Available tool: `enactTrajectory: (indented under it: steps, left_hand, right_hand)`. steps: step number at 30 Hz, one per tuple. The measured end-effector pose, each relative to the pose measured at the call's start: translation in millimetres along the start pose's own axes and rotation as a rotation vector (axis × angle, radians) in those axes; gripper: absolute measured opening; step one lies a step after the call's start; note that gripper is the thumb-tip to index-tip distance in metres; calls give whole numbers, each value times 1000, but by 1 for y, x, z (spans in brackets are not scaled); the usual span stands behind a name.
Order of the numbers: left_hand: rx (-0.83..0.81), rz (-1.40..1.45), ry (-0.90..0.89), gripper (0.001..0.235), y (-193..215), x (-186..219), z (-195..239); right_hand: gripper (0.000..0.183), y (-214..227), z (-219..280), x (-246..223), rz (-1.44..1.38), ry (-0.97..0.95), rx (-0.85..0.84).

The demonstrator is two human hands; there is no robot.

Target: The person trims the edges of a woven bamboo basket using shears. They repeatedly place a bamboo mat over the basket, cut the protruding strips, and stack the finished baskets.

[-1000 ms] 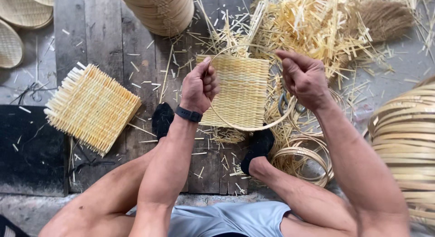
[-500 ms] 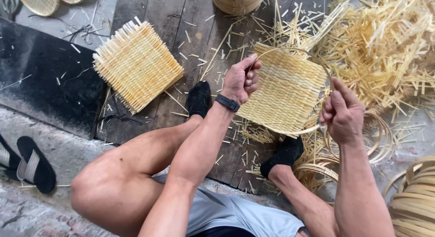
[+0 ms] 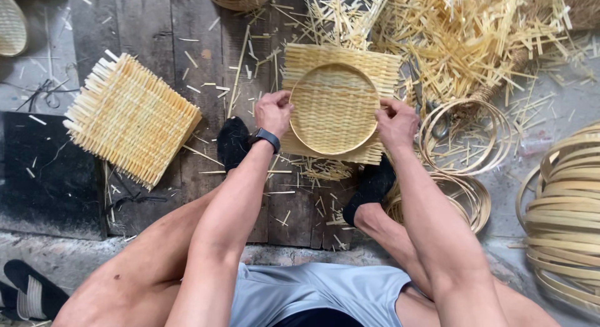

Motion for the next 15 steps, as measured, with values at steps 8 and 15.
enactTrajectory:
  steps: [8,15]
  left_hand:
    - [-194,-190,-24,56,14,23,5]
    - [-175,-119,157,56,11,22,0]
  right_hand:
    - [15,3,2,10,-5,-101,19]
    - [17,3,-1,11,17,-108,37]
Point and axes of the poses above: each hand's wrist, its own z-axis away from the middle knuckle, its own y-axis out of the back of the hand, x = y × z, the point moved 4 cm from there along -z, towards the middle knuckle, and after that the axes turned 3 degrees about -z, right-handed, at the moved point
